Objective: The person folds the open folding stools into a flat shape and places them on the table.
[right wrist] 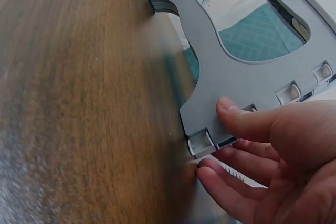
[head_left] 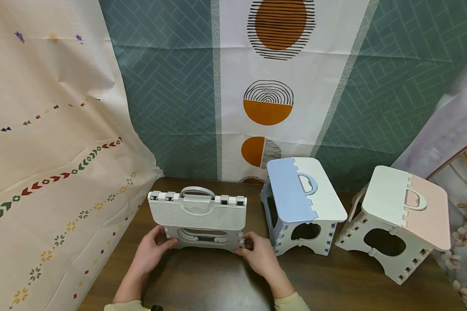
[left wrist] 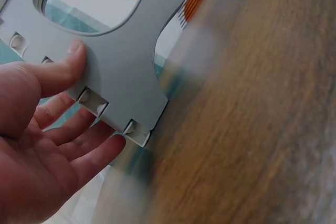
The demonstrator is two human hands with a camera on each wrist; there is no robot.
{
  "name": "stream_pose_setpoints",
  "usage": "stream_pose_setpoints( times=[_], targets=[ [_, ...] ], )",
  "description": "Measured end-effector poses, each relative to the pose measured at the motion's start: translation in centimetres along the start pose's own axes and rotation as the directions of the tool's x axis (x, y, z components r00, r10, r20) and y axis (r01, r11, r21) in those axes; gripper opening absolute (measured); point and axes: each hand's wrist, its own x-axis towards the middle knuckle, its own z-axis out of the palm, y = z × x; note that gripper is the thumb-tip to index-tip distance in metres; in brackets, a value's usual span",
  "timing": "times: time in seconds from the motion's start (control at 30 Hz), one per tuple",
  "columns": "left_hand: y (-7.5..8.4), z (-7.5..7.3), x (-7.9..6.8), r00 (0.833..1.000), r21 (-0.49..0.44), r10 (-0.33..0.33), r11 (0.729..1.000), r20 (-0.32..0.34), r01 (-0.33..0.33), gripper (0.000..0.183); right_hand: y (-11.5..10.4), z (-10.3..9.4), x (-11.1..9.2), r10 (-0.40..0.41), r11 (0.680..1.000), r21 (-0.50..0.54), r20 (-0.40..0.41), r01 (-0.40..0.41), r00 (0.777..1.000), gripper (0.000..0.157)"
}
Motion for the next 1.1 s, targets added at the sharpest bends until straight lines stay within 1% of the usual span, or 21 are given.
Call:
stream_pose_setpoints(
  times=[0.17, 0.27, 0.47, 0.57, 0.67, 0.87, 0.97, 1.1],
  targets=[
    [-0.10, 0.06, 0.09, 1.000, 0.020, -0.015, 1.000, 0.012, 0.014, 0.048, 0.16, 0.04, 0.09, -0.023, 0.999, 0.044, 0.008, 0.023, 1.000, 0.033],
    [-0.25, 0.13, 0.17, 0.999, 0.020, -0.017, 1.000, 0.028, 0.016, 0.050, 0.22, 0.08, 0.04, -0.041, 0.998, 0.041, 0.013, 0.040, 0.999, 0.033],
    [-0.50, 0.20, 0.31, 0.999, 0.013, -0.005, 1.000, 0.048, 0.004, 0.052, 0.19, 0.18, -0.05, -0.050, 0.999, 0.022, 0.016, 0.049, 0.999, 0.029],
    [-0.59, 0.22, 0.32, 0.999, 0.014, 0.002, 1.000, 0.039, -0.003, 0.051, 0.12, 0.24, -0.02, -0.061, 0.998, 0.014, 0.003, 0.061, 0.998, 0.026],
    [-0.66, 0.28, 0.22, 0.999, 0.016, 0.016, 1.000, 0.028, -0.017, 0.049, 0.07, 0.30, -0.01, -0.070, 0.998, 0.001, -0.020, 0.070, 0.997, 0.027],
    [-0.72, 0.25, -0.04, 0.998, 0.042, 0.055, 0.998, -0.003, -0.055, 0.036, 0.04, 0.40, 0.07, -0.073, 0.997, 0.009, -0.035, 0.073, 0.997, 0.030],
    [-0.67, 0.09, -0.06, 0.998, 0.066, 0.057, 0.996, -0.016, -0.056, 0.034, -0.03, 0.44, 0.17, -0.074, 0.997, 0.019, -0.043, 0.075, 0.996, 0.030],
    [-0.54, -0.07, 0.02, 0.999, 0.107, 0.038, 0.994, -0.038, -0.034, 0.033, -0.32, 0.33, 0.24, -0.079, 0.995, 0.051, -0.046, 0.081, 0.996, 0.031]
  ],
)
